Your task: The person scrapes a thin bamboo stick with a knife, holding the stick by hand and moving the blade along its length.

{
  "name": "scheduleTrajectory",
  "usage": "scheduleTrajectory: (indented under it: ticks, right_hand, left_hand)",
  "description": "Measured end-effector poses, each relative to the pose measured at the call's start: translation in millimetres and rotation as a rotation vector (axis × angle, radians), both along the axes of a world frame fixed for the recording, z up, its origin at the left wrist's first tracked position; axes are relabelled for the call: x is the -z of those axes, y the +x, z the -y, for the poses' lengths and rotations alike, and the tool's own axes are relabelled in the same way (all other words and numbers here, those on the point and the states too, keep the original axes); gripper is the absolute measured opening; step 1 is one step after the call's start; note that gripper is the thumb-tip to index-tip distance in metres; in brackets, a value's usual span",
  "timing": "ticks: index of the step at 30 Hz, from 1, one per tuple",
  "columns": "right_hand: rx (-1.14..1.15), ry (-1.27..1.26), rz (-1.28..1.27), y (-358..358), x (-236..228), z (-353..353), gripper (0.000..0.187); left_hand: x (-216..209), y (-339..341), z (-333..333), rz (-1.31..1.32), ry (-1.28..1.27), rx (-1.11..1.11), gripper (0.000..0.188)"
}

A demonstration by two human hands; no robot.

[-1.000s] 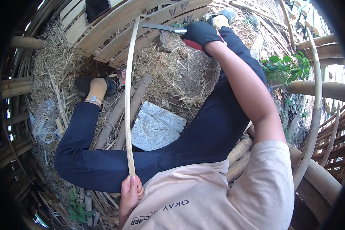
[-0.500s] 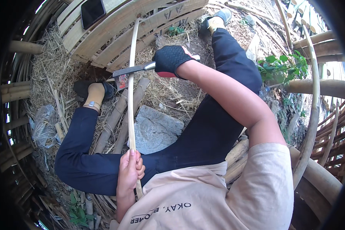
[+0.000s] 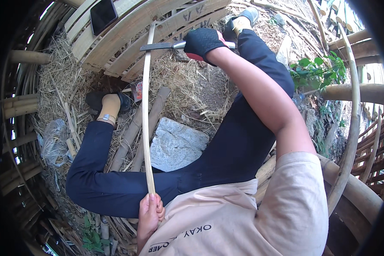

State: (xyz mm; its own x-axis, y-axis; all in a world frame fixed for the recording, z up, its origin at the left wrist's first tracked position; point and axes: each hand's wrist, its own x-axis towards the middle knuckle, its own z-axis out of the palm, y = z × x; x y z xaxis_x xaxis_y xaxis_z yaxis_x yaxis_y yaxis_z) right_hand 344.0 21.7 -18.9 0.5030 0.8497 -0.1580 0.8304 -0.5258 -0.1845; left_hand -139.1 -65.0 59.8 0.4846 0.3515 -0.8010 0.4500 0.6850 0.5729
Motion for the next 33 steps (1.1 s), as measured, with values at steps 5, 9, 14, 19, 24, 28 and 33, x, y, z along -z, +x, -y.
scheduleTrajectory:
  ticks: [5,9,14,19,24,28,33]
  right_hand:
    - [-0.193,0.102,-0.182,-34.3,-2.8,15.0,0.027]
    - [-0.307,-0.072,-0.254,-74.3,-24.5,22.5,0.028]
    - [-0.236,-0.213,-0.197,-68.2,-32.6,19.7,0.027]
    - [-0.255,-0.127,-0.14,-63.2,-16.0,17.4,0.022]
    - [-0.138,-0.109,-0.067,-38.3,1.2,7.2,0.026]
    - [-0.159,-0.105,-0.024,-22.4,2.9,8.0,0.027]
    - [-0.011,-0.031,-0.038,-10.0,2.2,-6.8,0.029]
  left_hand:
    - [7.5,22.4,-14.3,0.036,0.006,-0.024,0.038]
    - [15.8,64.0,-44.9,0.104,-0.044,-0.026,0.038]
    - [32.1,98.1,-51.8,0.083,0.03,0.015,0.039]
    - [38.4,94.8,-46.0,0.074,0.128,0.016,0.04]
    - [32.0,78.1,-35.2,0.043,0.084,0.014,0.039]
    - [26.5,59.8,-26.7,0.032,0.08,0.031,0.038]
    - [12.4,37.4,-20.9,0.022,0.028,0.03,0.038]
